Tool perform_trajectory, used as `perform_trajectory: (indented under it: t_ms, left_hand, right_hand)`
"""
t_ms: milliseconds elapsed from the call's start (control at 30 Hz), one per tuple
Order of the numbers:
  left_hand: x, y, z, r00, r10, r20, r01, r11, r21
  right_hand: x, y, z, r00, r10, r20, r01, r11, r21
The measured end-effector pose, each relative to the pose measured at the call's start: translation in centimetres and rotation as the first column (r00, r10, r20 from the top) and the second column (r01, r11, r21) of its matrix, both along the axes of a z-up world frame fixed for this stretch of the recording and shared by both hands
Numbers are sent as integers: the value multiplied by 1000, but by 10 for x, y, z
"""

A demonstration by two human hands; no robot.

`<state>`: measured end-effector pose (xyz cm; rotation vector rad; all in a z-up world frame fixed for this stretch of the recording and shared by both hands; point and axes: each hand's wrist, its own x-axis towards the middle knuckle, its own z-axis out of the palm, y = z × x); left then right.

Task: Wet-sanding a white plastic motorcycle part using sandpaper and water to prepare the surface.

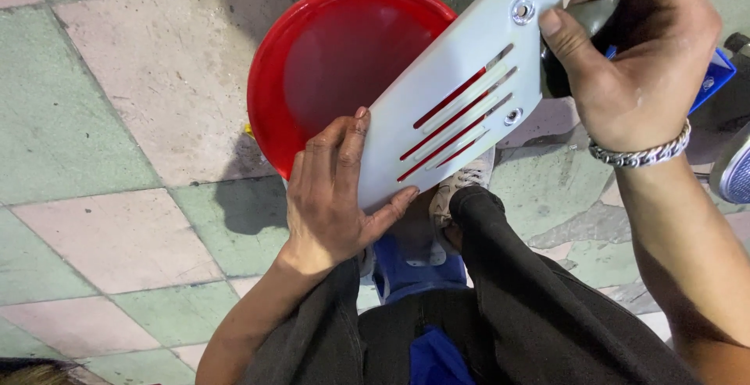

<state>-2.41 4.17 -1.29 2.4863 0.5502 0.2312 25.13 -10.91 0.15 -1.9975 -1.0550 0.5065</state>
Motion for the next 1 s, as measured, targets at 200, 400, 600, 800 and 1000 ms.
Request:
perform_trajectory:
  t_ms: [200,400,600,800,1000]
  left_hand:
    - [-2,-1,-1,1000,-7,-8,7,1000,-15]
    - [0,0,0,1000,-6,-8,6,1000,-20]
    - [-1,1,1,1000,-13,-23,12,999,-49]
    - [0,0,1,1000,0,-30,-1,999,-50]
    - [0,-1,1,1000,0,-32,-2,999,-53]
  right_hand:
    - [13,-15,-8,999,26,27,-22,993,-112]
    - [17,-26,-15,986,-105,-132,99,994,-56]
    - [-11,-31,7,933,-182,-311,159,983,-96]
    - [-40,-45,18,931,-129,-341,63,978,-198]
    - [-57,-48,9,864,-303,-402,227,948,-225]
